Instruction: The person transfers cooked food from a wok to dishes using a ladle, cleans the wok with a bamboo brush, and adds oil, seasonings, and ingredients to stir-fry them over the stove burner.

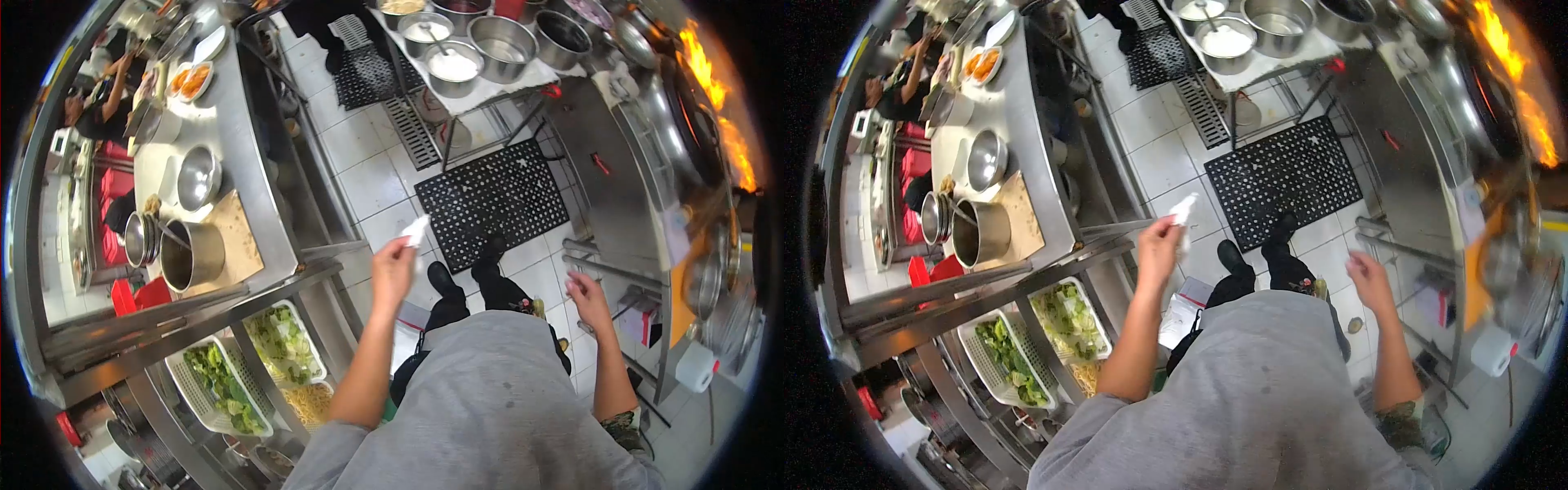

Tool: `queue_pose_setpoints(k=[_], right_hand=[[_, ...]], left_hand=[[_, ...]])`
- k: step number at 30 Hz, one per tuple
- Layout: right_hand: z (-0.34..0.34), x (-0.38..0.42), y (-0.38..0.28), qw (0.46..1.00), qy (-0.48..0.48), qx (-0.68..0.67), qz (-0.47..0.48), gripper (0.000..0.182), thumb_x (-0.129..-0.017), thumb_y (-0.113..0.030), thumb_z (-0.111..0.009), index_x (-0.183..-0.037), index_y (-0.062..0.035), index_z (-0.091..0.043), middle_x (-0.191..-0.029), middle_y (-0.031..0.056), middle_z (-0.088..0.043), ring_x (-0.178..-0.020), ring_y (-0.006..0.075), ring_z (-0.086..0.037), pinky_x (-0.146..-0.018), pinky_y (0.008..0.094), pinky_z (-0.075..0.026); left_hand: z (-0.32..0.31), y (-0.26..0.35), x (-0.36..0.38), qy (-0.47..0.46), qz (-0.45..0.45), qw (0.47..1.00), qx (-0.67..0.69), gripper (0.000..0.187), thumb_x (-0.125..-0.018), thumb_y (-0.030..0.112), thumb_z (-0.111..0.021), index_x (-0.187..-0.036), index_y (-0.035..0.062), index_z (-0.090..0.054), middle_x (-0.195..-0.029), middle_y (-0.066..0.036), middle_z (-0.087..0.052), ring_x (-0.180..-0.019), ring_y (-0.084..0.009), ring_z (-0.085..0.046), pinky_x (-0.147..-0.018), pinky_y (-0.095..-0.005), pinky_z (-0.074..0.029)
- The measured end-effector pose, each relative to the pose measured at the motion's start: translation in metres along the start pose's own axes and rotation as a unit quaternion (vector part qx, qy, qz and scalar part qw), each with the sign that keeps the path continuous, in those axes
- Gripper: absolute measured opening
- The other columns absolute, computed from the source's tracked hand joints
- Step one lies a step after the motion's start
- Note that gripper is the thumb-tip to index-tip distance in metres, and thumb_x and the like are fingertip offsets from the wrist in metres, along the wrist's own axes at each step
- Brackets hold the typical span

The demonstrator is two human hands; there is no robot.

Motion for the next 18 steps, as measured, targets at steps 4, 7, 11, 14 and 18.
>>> queue_pose_setpoints(k=[4,7,11,14,18], right_hand=[[-0.020,0.013,-0.129,0.972,-0.006,-0.156,0.177,0.046,-0.089,-0.015,-0.057,-0.132,-0.0032,-0.047,-0.131,0.0129,-0.052,-0.102,0.0207,-0.060,-0.089,0.0313,-0.048],[-0.049,0.009,-0.139,0.970,0.038,-0.179,0.163,0.033,-0.092,-0.011,-0.053,-0.124,-0.0011,-0.052,-0.098,0.0108,-0.065,-0.086,0.0121,-0.060,-0.074,0.0295,-0.049],[-0.024,0.000,-0.141,0.971,0.098,-0.101,0.193,0.019,-0.088,-0.019,-0.058,-0.094,-0.0003,-0.059,-0.072,0.0180,-0.061,-0.066,0.0312,-0.064,-0.057,0.0374,-0.047],[-0.006,-0.003,-0.129,0.975,0.091,-0.123,0.161,0.019,-0.088,-0.020,-0.058,-0.091,-0.0008,-0.060,-0.069,0.0168,-0.060,-0.060,0.0305,-0.060,-0.056,0.0358,-0.046],[0.020,-0.019,-0.081,0.945,0.055,-0.276,0.168,0.029,-0.091,-0.014,-0.057,-0.117,0.0006,-0.057,-0.097,0.0108,-0.067,-0.082,0.0128,-0.062,-0.072,0.0264,-0.050]], left_hand=[[-0.083,0.044,0.037,-0.272,0.136,0.943,0.133,0.012,-0.086,0.009,-0.061,-0.096,0.0029,-0.065,-0.076,0.002,-0.060,-0.068,-0.0069,-0.052,-0.060,-0.0224,-0.041],[-0.132,0.061,0.057,-0.302,0.165,0.883,0.318,0.013,-0.087,0.007,-0.059,-0.099,0.0016,-0.061,-0.084,-0.001,-0.061,-0.070,-0.0070,-0.054,-0.061,-0.0226,-0.043],[-0.140,0.078,0.059,-0.295,0.058,0.943,0.145,0.016,-0.088,0.010,-0.061,-0.100,-0.0001,-0.060,-0.088,-0.002,-0.061,-0.073,-0.0065,-0.055,-0.064,-0.0200,-0.043],[-0.164,0.069,0.065,-0.289,-0.005,0.949,0.126,0.024,-0.089,0.007,-0.058,-0.110,-0.0047,-0.060,-0.088,-0.001,-0.061,-0.079,-0.0074,-0.055,-0.069,-0.0203,-0.044],[-0.214,0.103,0.047,-0.310,-0.021,0.950,0.025,0.020,-0.088,0.009,-0.060,-0.099,-0.0063,-0.064,-0.082,-0.001,-0.064,-0.075,-0.0080,-0.056,-0.066,-0.0219,-0.044]])
Point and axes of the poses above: each hand's wrist, its own x-axis away from the middle knuckle, its own z-axis out of the back of the hand, y = z × x, the point moved 1 cm from there along -x, towards the middle knuckle
